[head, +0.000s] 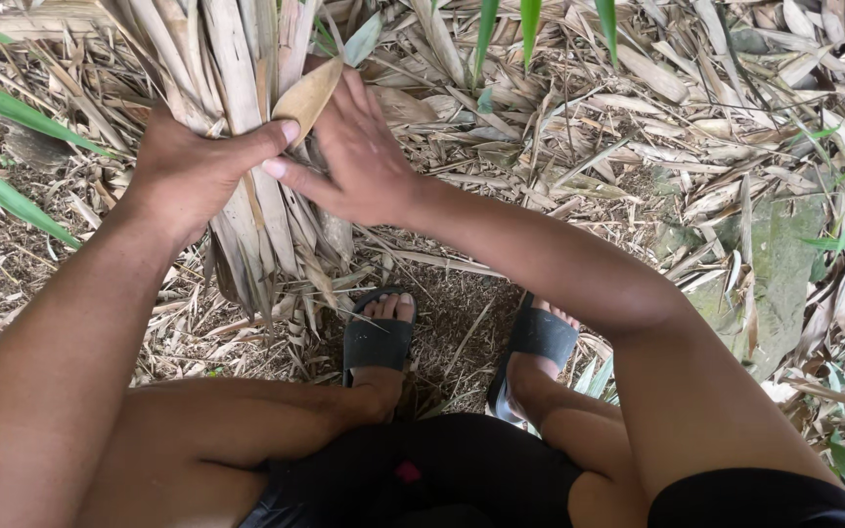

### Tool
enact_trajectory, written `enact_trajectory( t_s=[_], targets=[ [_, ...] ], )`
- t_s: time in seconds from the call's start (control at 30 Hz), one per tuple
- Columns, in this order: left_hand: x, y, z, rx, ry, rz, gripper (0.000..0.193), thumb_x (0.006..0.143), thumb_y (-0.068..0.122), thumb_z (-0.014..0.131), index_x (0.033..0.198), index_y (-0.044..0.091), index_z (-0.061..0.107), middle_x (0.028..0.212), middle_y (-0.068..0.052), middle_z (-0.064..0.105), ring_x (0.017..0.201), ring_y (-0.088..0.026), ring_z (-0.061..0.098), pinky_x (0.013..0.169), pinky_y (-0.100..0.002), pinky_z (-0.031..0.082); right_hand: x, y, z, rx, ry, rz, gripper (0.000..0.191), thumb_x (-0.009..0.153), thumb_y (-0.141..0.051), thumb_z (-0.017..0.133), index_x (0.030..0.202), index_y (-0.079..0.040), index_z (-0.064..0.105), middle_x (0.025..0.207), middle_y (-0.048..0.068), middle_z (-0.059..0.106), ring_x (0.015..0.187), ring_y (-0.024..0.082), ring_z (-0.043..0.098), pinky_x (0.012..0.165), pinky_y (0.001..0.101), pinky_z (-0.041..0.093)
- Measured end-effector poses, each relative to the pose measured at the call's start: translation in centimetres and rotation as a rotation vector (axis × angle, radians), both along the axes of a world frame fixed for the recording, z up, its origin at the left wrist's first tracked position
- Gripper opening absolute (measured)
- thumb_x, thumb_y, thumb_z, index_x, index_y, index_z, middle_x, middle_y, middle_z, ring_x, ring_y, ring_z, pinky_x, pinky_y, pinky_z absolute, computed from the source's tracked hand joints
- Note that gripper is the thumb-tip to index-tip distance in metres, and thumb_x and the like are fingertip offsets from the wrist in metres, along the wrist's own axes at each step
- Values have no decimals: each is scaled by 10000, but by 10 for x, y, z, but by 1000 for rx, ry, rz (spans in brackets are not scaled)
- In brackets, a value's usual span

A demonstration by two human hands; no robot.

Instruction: The person gathers dry fallen palm leaves from the ground, pulling individual leaves and adding them to a bundle held in one hand. They then carry the bundle to a woven sack, place the leaves inside, and continue picking up more dry leaves from the ground.

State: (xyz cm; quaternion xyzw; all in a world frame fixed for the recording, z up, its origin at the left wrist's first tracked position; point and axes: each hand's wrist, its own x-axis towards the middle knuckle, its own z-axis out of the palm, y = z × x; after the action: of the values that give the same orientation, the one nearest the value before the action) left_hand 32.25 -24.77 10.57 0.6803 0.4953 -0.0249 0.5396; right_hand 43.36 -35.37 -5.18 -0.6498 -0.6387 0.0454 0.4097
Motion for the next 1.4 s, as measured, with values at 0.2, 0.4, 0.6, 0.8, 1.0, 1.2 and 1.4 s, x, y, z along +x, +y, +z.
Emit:
enact_trajectory(
  t_s=[0.2,0.4,0.6,0.8,1.0,1.2,1.4],
  targets=[
    [0,2,8,128,129,87,504,873,230,811,1301,39,626,1225,-131,727,1122,-185,728,1054,-301,547,51,25,-69,-346,809,-100,410,1080,-416,413,1281,-85,550,1223,151,637,1145,269,636,1049,472,535],
    [-10,5,16,150,283,119,546,876,291,782,1341,64,609,1246,-153,712,1166,-224,708,1091,-359,507,121,16,-144,-816,249,-363,256,916,-315,624,1155,-224,638,1408,179,466,1330,485,386,1084,615,353],
    [-19,7,17,127,440,171,619,892,380,789,1341,14,573,1253,-197,678,1201,-260,668,1108,-414,470,127,8,-175,-752,106,-333,453,888,-263,675,1323,-171,590,1334,209,527,1269,454,486,1049,658,350],
    [-14,6,14,106,410,109,555,869,349,774,1335,89,622,1226,-139,708,1172,-228,696,1100,-380,472,113,2,-173,-175,676,-446,222,1023,-9,702,1214,-122,686,1087,71,743,1005,190,730,923,347,605],
    [-3,6,16,60,351,104,552,858,358,798,1312,86,641,1242,-138,726,1172,-218,711,1133,-360,476,82,-8,-97,-486,1601,-447,352,909,70,661,1251,-1,611,909,140,673,763,185,624,692,254,596],
    [5,9,8,32,370,52,595,863,380,845,1288,31,618,1227,-183,707,1165,-234,690,1105,-383,467,17,-31,-29,-378,1565,-206,436,945,54,592,1371,-40,609,1013,89,703,818,123,670,745,253,665],
    [6,4,-3,-43,60,39,516,876,290,786,1330,83,653,1274,-137,712,1145,-240,702,1035,-398,559,-24,-28,-5,-103,1301,-11,516,1005,72,588,1491,-92,526,1223,73,718,929,106,701,830,243,646]
  ],
)
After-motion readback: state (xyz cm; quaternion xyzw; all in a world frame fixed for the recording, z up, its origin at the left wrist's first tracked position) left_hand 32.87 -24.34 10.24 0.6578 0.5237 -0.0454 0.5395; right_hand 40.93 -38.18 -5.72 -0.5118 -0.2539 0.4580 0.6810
